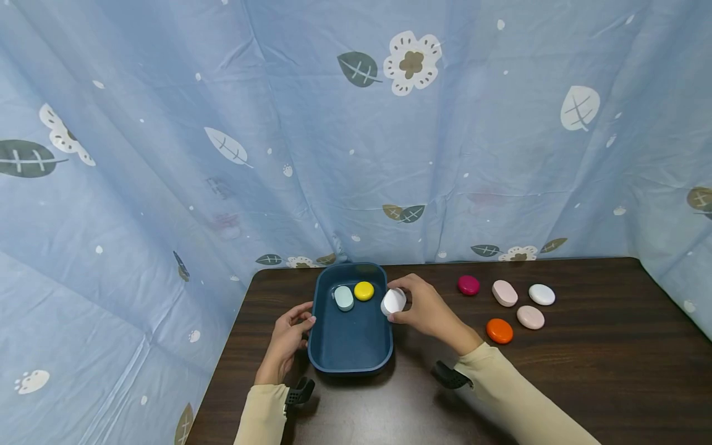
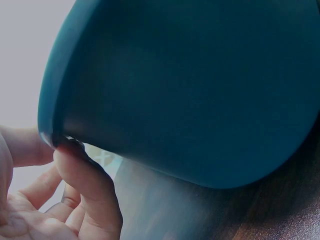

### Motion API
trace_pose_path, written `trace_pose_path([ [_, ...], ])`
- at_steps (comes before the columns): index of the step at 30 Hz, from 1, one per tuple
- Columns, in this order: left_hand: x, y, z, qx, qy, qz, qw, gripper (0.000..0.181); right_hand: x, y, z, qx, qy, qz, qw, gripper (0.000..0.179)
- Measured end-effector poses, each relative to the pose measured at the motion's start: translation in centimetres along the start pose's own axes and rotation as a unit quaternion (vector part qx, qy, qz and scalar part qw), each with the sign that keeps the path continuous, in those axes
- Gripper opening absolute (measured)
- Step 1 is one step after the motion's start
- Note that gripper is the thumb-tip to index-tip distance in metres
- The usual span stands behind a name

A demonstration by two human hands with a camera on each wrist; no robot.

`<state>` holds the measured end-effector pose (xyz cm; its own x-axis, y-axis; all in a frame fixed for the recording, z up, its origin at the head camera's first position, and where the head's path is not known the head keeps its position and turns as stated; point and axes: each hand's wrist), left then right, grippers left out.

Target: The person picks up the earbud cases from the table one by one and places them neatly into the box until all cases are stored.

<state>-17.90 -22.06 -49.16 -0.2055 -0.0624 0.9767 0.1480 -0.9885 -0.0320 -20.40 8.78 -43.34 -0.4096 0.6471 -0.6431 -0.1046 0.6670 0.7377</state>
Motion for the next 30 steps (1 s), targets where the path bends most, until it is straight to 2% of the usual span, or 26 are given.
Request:
trace_pose_path([
  [12,0.0,-0.1,0.1,0.000,0.003,0.004,1.0000,0.040,-3.4,-2.7,-2.2,-0.040,-0.001,0.023,0.9989,0.057],
  [22,0.0,0.0,0.1,0.003,0.001,0.001,1.0000,0.040,-4.8,-4.9,-3.5,-0.085,0.019,0.039,0.9954,0.054],
  [30,-0.1,-0.1,-0.1,0.010,0.007,-0.006,0.9999,0.038,-5.3,-6.4,-4.2,-0.112,-0.002,0.043,0.9928,0.053],
])
Point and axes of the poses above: each hand's wrist, its own z-axis away from the middle knuckle, its own y-axis out of the back of the hand, x = y × z, and after that the axes turned 8 degrees about z, right-handed
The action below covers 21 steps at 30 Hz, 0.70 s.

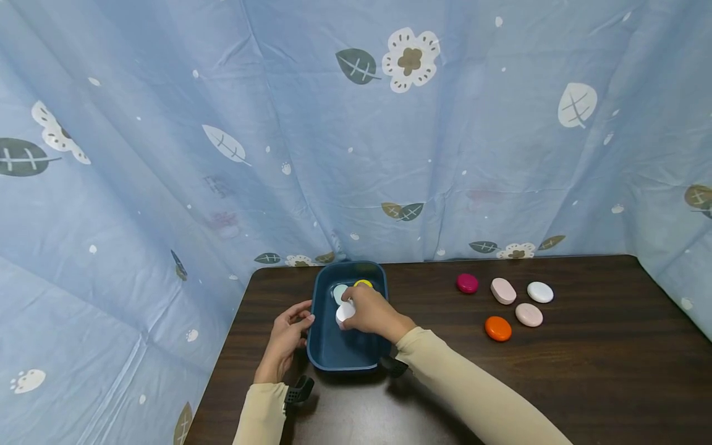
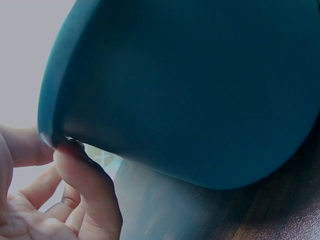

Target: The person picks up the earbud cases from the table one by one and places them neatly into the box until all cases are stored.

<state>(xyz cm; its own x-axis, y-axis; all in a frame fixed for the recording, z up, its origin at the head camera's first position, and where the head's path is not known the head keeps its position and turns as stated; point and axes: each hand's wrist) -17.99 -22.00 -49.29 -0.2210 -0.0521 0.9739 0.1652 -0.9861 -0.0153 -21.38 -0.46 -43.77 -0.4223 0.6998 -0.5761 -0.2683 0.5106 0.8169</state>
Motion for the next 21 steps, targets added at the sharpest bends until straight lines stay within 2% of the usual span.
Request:
trace_pose_path([
  [11,0.1,0.0,0.1,-0.007,-0.002,-0.004,1.0000,0.039,-0.4,-1.1,-1.2,-0.033,-0.031,0.016,0.9988,0.050],
  [21,-0.2,0.1,-0.1,-0.002,0.002,0.000,1.0000,0.037,-0.7,-1.7,-1.5,-0.039,-0.045,0.012,0.9981,0.046],
])
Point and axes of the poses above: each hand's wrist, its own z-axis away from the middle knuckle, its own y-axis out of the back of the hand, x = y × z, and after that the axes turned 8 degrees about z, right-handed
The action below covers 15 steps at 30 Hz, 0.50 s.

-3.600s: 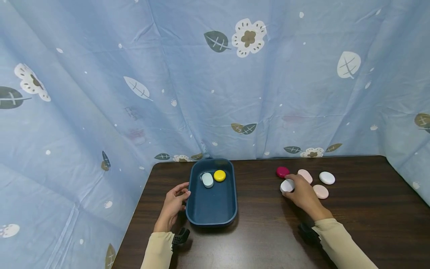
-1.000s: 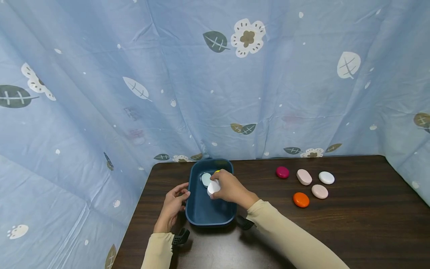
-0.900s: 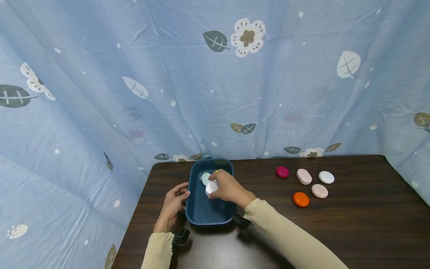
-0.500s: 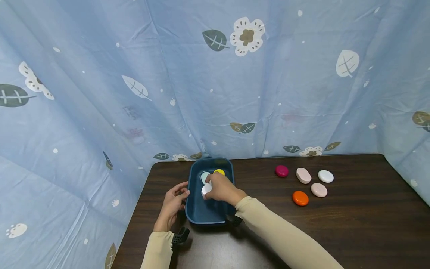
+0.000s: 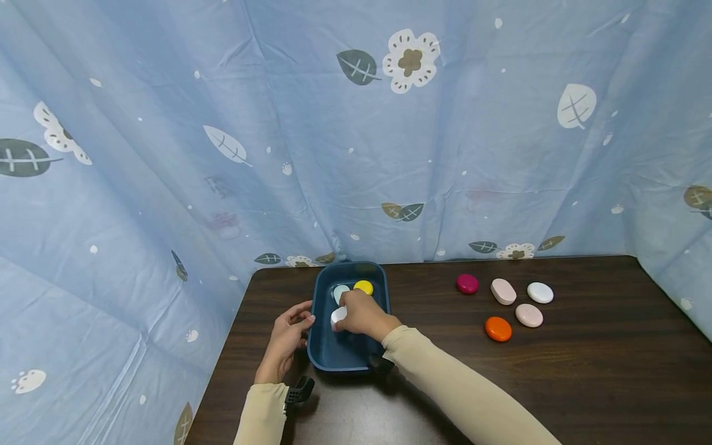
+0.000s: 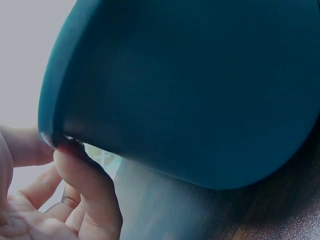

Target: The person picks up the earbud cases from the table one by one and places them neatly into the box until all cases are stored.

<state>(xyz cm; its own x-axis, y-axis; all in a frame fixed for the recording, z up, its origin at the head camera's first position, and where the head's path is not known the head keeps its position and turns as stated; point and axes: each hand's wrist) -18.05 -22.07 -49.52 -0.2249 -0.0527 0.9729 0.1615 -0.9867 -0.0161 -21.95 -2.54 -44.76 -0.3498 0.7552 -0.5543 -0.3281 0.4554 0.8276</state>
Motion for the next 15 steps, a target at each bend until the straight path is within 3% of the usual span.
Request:
trace_pose_path([
  [7,0.0,-0.1,-0.1,0.002,-0.003,0.003,1.0000,0.038,0.4,0.7,0.5,0.007,0.009,0.000,0.9999,0.043],
  [15,0.0,-0.2,0.1,0.009,0.007,0.004,0.9999,0.039,2.5,2.4,2.4,0.055,0.016,-0.039,0.9976,0.037],
])
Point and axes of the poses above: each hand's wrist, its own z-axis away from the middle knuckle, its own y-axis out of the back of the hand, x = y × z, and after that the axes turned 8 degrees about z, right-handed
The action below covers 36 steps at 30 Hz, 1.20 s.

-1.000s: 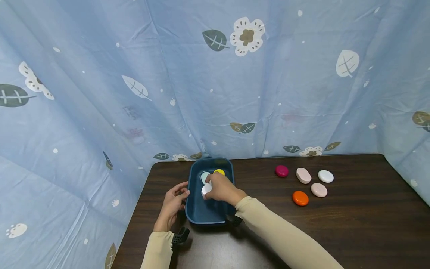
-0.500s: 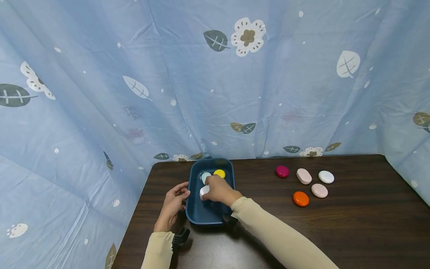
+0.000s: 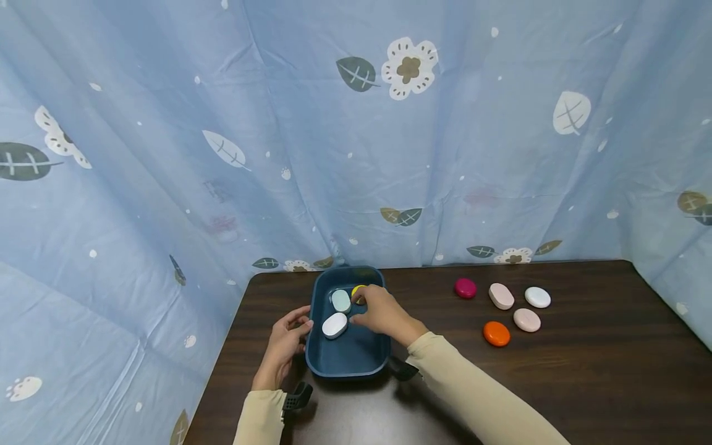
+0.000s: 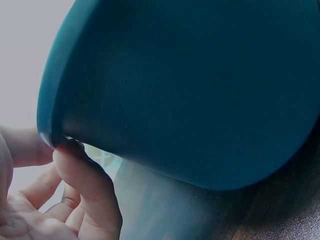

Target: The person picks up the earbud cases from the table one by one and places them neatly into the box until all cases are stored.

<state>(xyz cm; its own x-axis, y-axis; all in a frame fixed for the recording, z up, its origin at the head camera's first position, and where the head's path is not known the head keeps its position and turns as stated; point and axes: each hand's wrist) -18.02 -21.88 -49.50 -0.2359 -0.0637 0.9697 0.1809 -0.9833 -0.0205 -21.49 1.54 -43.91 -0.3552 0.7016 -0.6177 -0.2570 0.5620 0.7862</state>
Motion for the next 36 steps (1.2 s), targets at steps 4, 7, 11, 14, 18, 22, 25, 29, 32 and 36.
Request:
trace_pose_path([
  [4,-0.1,0.0,0.0,0.000,0.001,0.004,1.0000,0.039,1.1,1.4,1.2,0.029,-0.014,-0.030,0.9990,0.036],
  [7,-0.1,0.1,0.0,0.000,0.001,0.006,1.0000,0.039,2.1,2.7,2.3,0.054,-0.019,-0.038,0.9976,0.034],
  [11,-0.1,0.1,0.1,-0.002,0.002,0.005,1.0000,0.039,3.7,4.3,3.8,0.081,-0.014,-0.040,0.9958,0.032],
  [14,0.0,0.0,0.2,-0.001,0.001,0.007,1.0000,0.039,5.1,5.3,4.8,0.097,-0.012,-0.044,0.9943,0.033],
  [18,0.0,0.0,0.1,0.000,-0.004,0.008,1.0000,0.039,6.8,6.2,6.1,0.115,-0.013,-0.051,0.9919,0.034],
  [22,0.0,0.0,0.1,-0.003,-0.004,0.009,1.0000,0.039,8.2,7.0,7.5,0.128,-0.018,-0.052,0.9903,0.035],
  [25,0.0,0.0,0.1,-0.003,0.001,0.007,1.0000,0.039,9.0,7.3,8.4,0.136,-0.027,-0.046,0.9893,0.039],
  [29,-0.1,0.1,0.1,-0.003,0.003,0.004,1.0000,0.039,10.0,7.5,9.7,0.140,-0.046,-0.043,0.9882,0.043],
  [32,-0.1,0.1,0.1,-0.002,0.003,0.003,1.0000,0.039,11.0,7.6,10.5,0.143,-0.052,-0.048,0.9872,0.045],
  [36,-0.1,0.1,0.1,-0.004,0.003,0.002,1.0000,0.039,12.6,7.6,11.6,0.157,-0.060,-0.045,0.9847,0.048],
])
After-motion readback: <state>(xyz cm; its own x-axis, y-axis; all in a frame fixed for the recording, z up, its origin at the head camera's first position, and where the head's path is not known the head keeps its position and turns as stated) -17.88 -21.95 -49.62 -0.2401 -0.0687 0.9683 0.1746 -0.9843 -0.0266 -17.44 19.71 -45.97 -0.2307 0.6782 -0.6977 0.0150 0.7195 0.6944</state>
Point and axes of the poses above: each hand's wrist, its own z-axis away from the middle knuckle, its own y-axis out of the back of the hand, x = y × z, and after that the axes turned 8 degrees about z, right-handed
